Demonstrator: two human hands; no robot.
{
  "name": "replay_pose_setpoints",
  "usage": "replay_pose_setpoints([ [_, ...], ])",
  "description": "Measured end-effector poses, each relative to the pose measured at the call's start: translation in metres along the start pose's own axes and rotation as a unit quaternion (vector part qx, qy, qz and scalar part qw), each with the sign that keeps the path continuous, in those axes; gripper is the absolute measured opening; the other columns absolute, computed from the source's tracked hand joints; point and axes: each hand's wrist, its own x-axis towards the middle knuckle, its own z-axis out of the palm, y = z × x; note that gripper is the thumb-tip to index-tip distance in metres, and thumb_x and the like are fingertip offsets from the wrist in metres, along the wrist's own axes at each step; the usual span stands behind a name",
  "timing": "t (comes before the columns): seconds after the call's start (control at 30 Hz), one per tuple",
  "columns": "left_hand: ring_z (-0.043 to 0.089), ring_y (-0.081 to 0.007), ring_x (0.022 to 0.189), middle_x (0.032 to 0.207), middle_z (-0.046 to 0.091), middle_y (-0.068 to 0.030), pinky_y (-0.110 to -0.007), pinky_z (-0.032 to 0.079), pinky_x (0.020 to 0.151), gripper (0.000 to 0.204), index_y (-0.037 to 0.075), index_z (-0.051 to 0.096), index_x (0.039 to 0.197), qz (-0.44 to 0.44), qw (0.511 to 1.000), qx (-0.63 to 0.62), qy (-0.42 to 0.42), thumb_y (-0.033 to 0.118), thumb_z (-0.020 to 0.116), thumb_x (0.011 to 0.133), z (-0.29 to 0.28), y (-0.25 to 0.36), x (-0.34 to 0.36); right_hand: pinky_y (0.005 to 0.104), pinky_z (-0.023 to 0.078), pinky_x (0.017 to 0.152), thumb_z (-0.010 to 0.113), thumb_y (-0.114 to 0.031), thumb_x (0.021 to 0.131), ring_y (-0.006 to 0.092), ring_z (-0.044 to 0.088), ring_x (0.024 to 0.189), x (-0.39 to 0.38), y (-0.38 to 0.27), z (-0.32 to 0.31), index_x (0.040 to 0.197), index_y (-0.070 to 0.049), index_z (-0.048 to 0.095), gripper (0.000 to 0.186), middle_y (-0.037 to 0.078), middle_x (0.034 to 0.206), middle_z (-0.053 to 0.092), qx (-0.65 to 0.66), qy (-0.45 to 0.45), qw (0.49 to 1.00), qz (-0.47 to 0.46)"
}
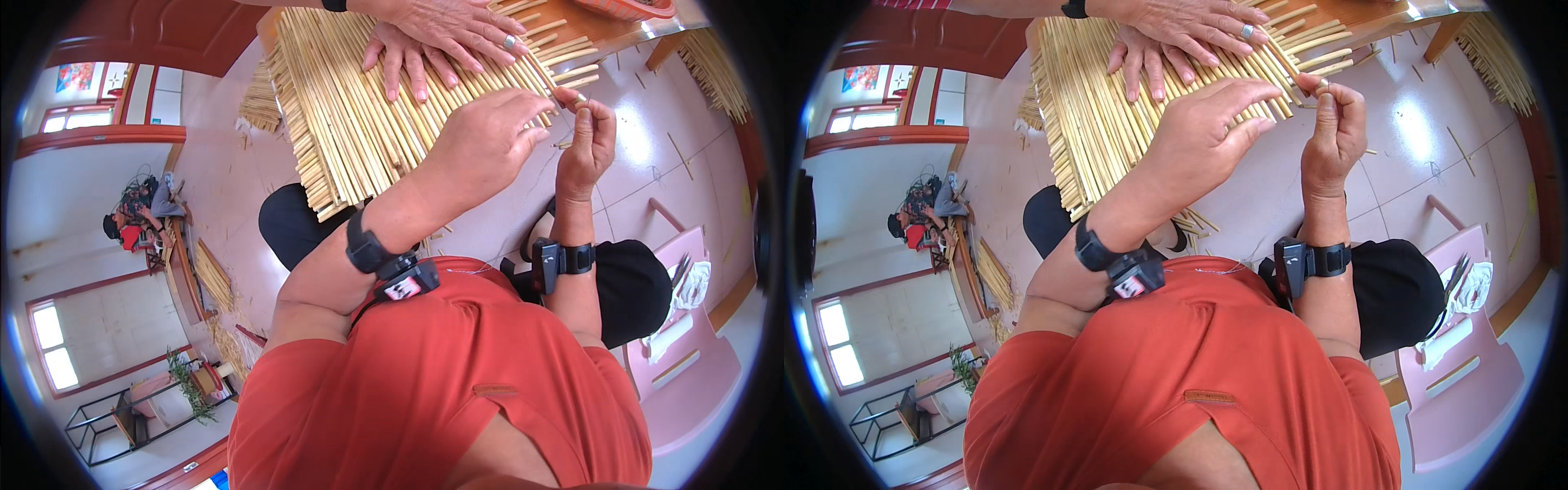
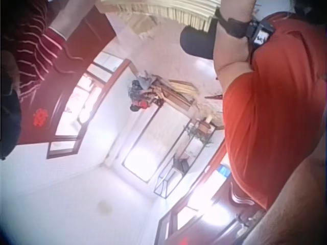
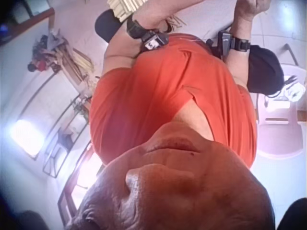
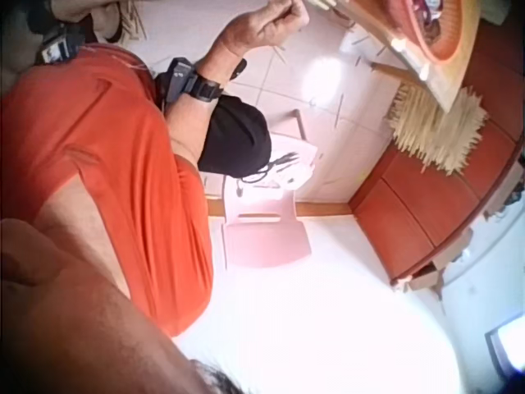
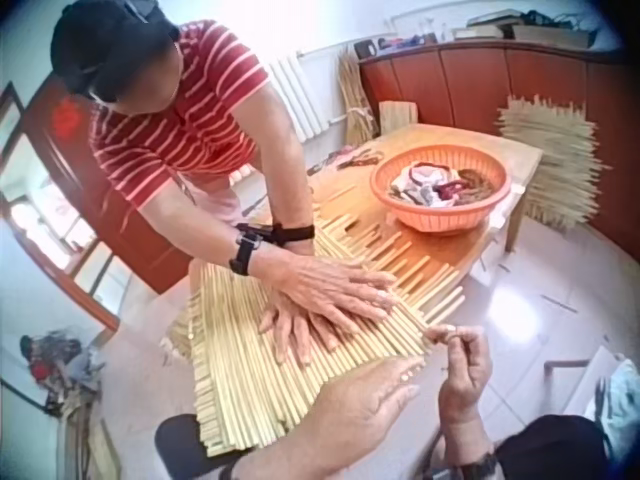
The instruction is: The person is assembling or weaving a mat using wooden sticks, thread, and a needle.
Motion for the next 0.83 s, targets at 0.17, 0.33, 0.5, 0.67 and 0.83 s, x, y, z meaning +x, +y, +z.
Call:
replay_pose_setpoints([
  [0.17,0.036,-0.0365,0.136,0.143,0.042,-0.023,-0.046,0.03,0.112,0.08,-0.003,0.04,0.138,0.069,0.969,0.224,0.083,0.024,0.079,0.073,0.037,-0.019,0.015,0.0306,0.049,0.089,0.047,-0.005,0.099,0.017,0.063,0.095,0.003,0.0,0.0,0.1,0.0,0.054,0.008,0.014,0.102,0.068,0.006,-0.004,1.0,0.007],
  [0.33,0.028,-0.0384,0.141,0.148,0.036,-0.0218,-0.05,0.022,0.114,0.089,-0.001,0.037,0.141,0.036,0.958,0.283,-0.017,0.031,0.081,0.07,0.045,-0.04,0.021,0.0291,0.049,0.088,0.051,-0.002,0.096,0.016,0.063,0.092,0.006,-0.003,-0.005,0.1,0.0,0.058,0.007,0.011,0.099,0.068,0.056,0.02,0.998,0.032],
  [0.5,0.033,-0.0371,0.138,0.146,0.04,-0.0184,-0.05,0.027,0.111,0.081,0.005,0.044,0.139,0.06,0.944,0.313,-0.083,0.031,0.08,0.072,0.02,-0.03,0.025,0.0195,0.043,0.062,0.059,-0.009,0.093,0.0054,0.051,0.065,-0.011,0.023,-0.019,0.095,-0.005,0.064,0.006,-0.001,0.077,0.059,0.142,0.131,0.96,0.203],
  [0.67,0.044,-0.0375,0.128,0.133,0.053,-0.0196,-0.046,0.033,0.107,0.065,0.006,0.052,0.133,0.123,0.929,0.311,-0.159,0.026,0.077,0.076,-0.011,-0.041,0.058,0.0193,0.038,0.054,0.059,-0.015,0.094,0.005,0.045,0.056,-0.021,0.045,-0.026,0.094,-0.007,0.064,0.01,-0.002,0.074,0.057,0.254,0.127,0.873,0.396],
  [0.83,0.049,-0.0343,0.123,0.126,0.057,-0.0213,-0.045,0.032,0.108,0.052,0.007,0.056,0.129,0.091,0.971,0.218,-0.027,0.018,0.073,0.081,0.006,-0.032,0.059,0.0291,0.056,0.078,0.061,-0.021,0.095,0.0228,0.068,0.09,-0.01,0.049,-0.008,0.11,-0.006,0.057,0.022,0.009,0.099,0.066,0.465,0.129,0.783,0.393],
])
